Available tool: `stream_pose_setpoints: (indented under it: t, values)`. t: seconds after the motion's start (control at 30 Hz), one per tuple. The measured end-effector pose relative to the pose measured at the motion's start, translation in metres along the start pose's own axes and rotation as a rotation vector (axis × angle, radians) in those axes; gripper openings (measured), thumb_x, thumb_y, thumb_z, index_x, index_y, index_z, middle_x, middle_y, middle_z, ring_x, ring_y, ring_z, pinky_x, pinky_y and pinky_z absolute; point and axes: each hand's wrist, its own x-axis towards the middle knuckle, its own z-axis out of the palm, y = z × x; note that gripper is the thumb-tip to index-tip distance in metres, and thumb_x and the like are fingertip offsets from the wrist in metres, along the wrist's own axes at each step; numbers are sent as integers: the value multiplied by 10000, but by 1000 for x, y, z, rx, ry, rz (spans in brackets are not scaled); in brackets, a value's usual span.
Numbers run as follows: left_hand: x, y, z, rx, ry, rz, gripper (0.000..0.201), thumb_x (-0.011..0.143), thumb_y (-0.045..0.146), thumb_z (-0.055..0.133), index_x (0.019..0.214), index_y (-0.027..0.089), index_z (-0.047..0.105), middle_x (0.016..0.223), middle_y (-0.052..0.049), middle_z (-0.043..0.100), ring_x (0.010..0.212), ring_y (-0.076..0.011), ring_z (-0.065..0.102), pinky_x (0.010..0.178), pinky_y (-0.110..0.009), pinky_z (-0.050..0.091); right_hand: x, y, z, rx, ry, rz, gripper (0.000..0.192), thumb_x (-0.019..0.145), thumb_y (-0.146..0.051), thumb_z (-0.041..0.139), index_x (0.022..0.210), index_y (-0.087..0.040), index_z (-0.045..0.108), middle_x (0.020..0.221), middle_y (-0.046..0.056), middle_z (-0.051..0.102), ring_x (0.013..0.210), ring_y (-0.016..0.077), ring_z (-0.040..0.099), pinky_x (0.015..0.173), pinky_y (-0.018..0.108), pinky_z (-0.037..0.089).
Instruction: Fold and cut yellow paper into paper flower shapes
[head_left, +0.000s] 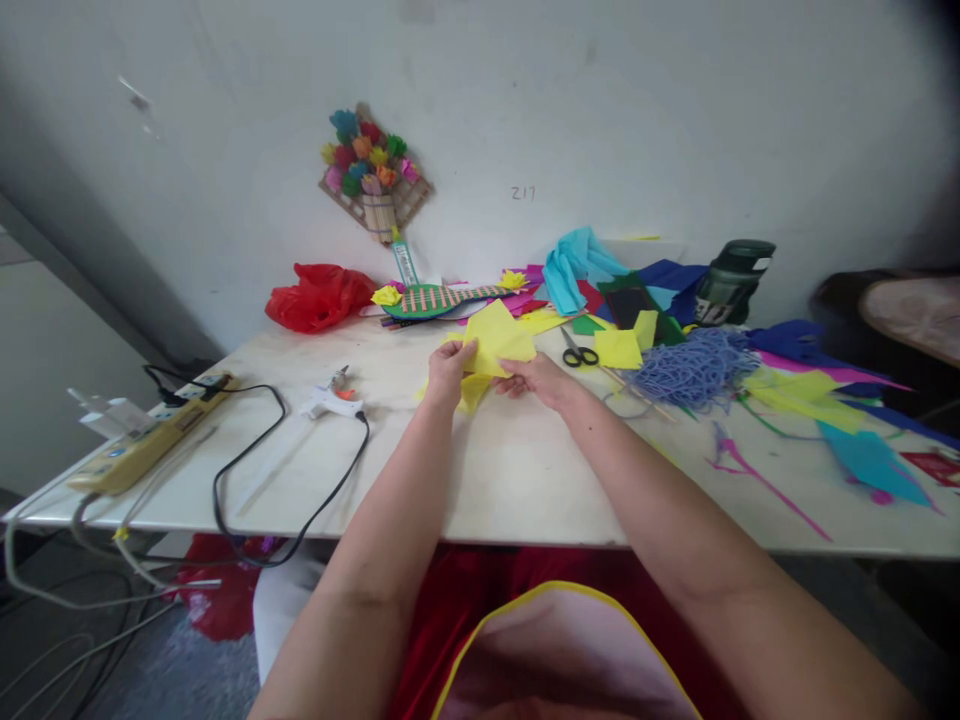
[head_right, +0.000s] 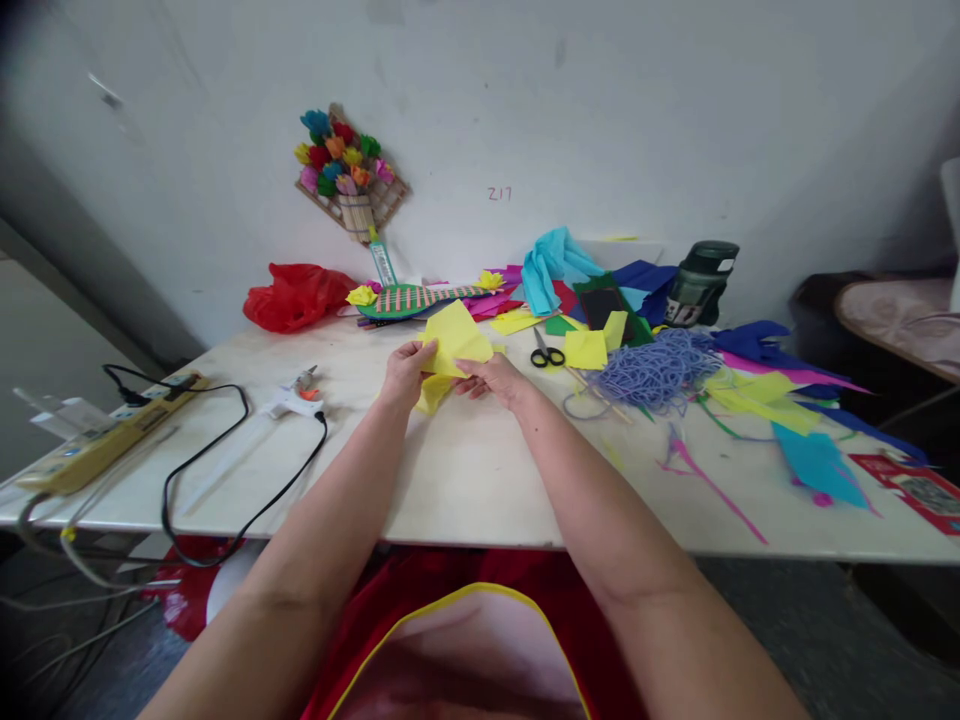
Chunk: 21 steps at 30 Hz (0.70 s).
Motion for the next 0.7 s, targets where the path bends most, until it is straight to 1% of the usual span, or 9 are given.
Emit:
stream_pose_setpoints:
  t: [0.03, 0.13, 0.23, 0.3, 0.4, 0.47, 0.57, 0.7]
  values:
    - [1, 0, 0, -2, -5, -5, 350, 497, 398, 708, 616, 142, 500, 538, 24, 520, 463, -78, 494, 452, -202, 398, -1, -3, -2, 12, -4, -8, 295, 689, -346, 613, 863, -110, 590, 677, 88, 664, 523, 142, 614, 400, 192, 451]
    - [2, 0, -1, 4, -31, -26, 346, 490, 384, 714, 614, 140, 503, 542, 20, 527, 465, -83, 501, 452, -205, 402, -1, -8, -9, 28, 105, -42, 336, 709, -417, 567, 844, -110, 595, 687, 88, 662, 535, 152, 613, 396, 207, 450]
    - [0, 2, 0, 40, -72, -40, 341, 482, 371, 721, 621, 138, 515, 548, 16, 538, 468, -84, 503, 457, -205, 405, 1, -9, -14, 22, 227, -81, 326, 671, -424, 600, 798, -124, 606, 681, 66, 657, 542, 151, 603, 411, 227, 456]
    - [-2, 3, 2, 73, -100, -46, 341, 483, 377, 718, 632, 138, 526, 562, 8, 553, 475, -86, 508, 456, -202, 402, 3, -7, -16, 21, 261, -113, 298, 624, -407, 642, 739, -134, 610, 667, 45, 651, 557, 151, 600, 446, 237, 467]
    - [-6, 5, 4, 114, -137, -62, 342, 482, 384, 716, 638, 142, 532, 581, 0, 568, 492, -96, 517, 468, -212, 406, 5, -3, -17, 8, 250, -162, 250, 559, -341, 694, 692, -145, 614, 623, 11, 638, 563, 140, 596, 533, 243, 485]
    - [-7, 6, 4, 157, -142, -67, 336, 482, 385, 715, 632, 147, 531, 578, 5, 564, 493, -97, 511, 464, -211, 395, 7, -1, -16, -12, 254, -164, 234, 536, -301, 706, 693, -151, 621, 590, -5, 627, 553, 132, 591, 563, 243, 487]
    - [-7, 8, 3, 246, -129, -47, 322, 515, 414, 689, 613, 151, 531, 541, 17, 534, 468, -83, 473, 426, -192, 342, 8, 1, -17, -22, 257, -152, 226, 529, -276, 706, 703, -155, 628, 568, -13, 618, 542, 129, 586, 563, 244, 485]
    - [-6, 9, 1, 328, -119, 17, 325, 585, 459, 626, 590, 145, 544, 482, 24, 482, 436, -67, 412, 404, -184, 276, 7, 1, -17, -23, 206, -155, 226, 532, -270, 704, 711, -152, 634, 571, -12, 620, 536, 130, 583, 569, 249, 482]
